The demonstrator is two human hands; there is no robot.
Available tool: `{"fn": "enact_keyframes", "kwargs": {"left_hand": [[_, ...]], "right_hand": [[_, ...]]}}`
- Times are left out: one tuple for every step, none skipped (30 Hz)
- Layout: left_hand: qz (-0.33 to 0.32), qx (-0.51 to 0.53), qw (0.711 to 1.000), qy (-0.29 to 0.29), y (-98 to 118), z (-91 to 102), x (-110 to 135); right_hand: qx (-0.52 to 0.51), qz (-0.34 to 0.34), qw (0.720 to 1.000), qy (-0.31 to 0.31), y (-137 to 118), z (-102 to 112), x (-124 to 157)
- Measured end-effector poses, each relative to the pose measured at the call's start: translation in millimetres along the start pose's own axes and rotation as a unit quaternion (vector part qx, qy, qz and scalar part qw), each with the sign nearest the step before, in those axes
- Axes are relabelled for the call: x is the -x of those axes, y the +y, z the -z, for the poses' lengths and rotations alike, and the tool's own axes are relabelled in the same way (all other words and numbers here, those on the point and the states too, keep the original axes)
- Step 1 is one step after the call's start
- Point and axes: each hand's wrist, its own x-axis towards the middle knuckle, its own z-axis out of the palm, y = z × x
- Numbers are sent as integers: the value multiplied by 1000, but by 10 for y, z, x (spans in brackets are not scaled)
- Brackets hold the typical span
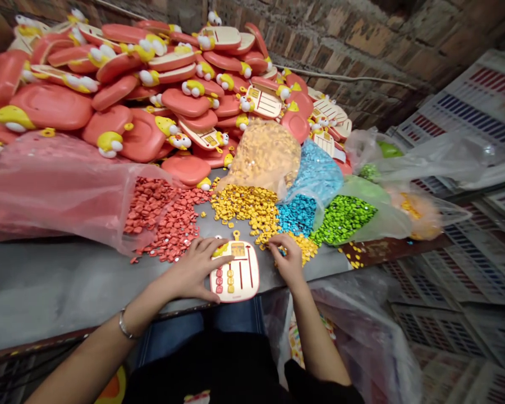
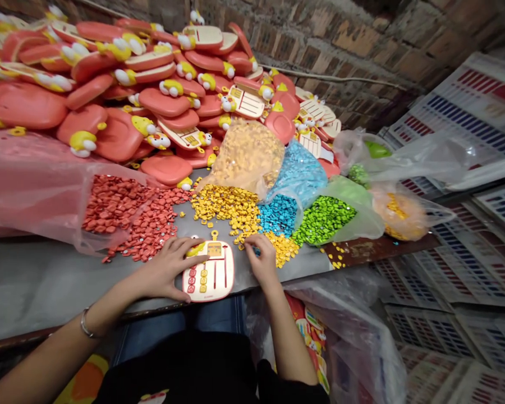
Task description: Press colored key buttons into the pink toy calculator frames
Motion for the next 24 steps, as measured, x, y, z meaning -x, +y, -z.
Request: {"fn": "enact_keyframes", "kwargs": {"left_hand": [[-1,1,1000,-4,1,-1,-1],[-2,3,1000,-5,4,-1,-2],[-4,5,1000,-6,8,0,-2],[-7,8,1000,-5,13,2,-2],[-10,9,1000,-4,17,5,-1],[-16,9,1000,-4,21,9,1],[-22,7,1000,-5,23,11,4],[-32,4,999,-6,23,11,8],[-43,0,999,-9,21,8,11],[-54,-3,998,-12,16,0,12],[-63,-3,998,-14,8,-13,12],[-68,-1,998,-15,-1,-30,9],[-68,4,998,-13,-11,-49,5],[-62,9,998,-9,-21,-70,-2],[-52,12,999,-5,-31,-88,-9],[-43,12,999,-1,-39,-103,-16],[-34,9,999,2,-46,-111,-21],[-26,4,1000,4,-52,-113,-24],[-19,-4,1000,4,-57,-109,-25],[-12,-12,1000,5,-61,-101,-24],[-6,-20,1000,6,-64,-91,-22],[-2,-28,1000,8,-66,-82,-19],[1,-35,999,9,-66,-76,-18],[1,-41,999,10,-64,-74,-17]], "right_hand": [[36,-13,999,6,91,55,-4],[69,-17,997,-1,176,90,-12],[100,-15,995,-17,249,107,-25],[126,-8,991,-35,305,108,-43],[148,-2,988,-51,342,99,-63],[167,4,984,-65,358,86,-85],[181,9,981,-74,356,73,-104],[186,12,979,-80,340,64,-120],[179,13,980,-82,314,59,-130],[159,9,984,-79,283,60,-133],[128,-1,990,-67,248,63,-130],[85,-15,995,-49,212,66,-124],[35,-33,998,-30,177,68,-117],[-17,-49,999,-15,141,65,-112],[-63,-58,996,-8,104,59,-111],[-100,-58,993,-12,67,48,-116],[-124,-52,991,-23,29,32,-128],[-135,-42,989,-37,-7,12,-146],[-132,-29,990,-50,-41,-14,-169],[-120,-14,991,-63,-71,-45,-195],[-100,2,992,-77,-94,-84,-223],[-73,21,993,-92,-109,-130,-251],[-40,43,993,-107,-116,-184,-280],[-3,65,991,-121,-117,-241,-308]]}}
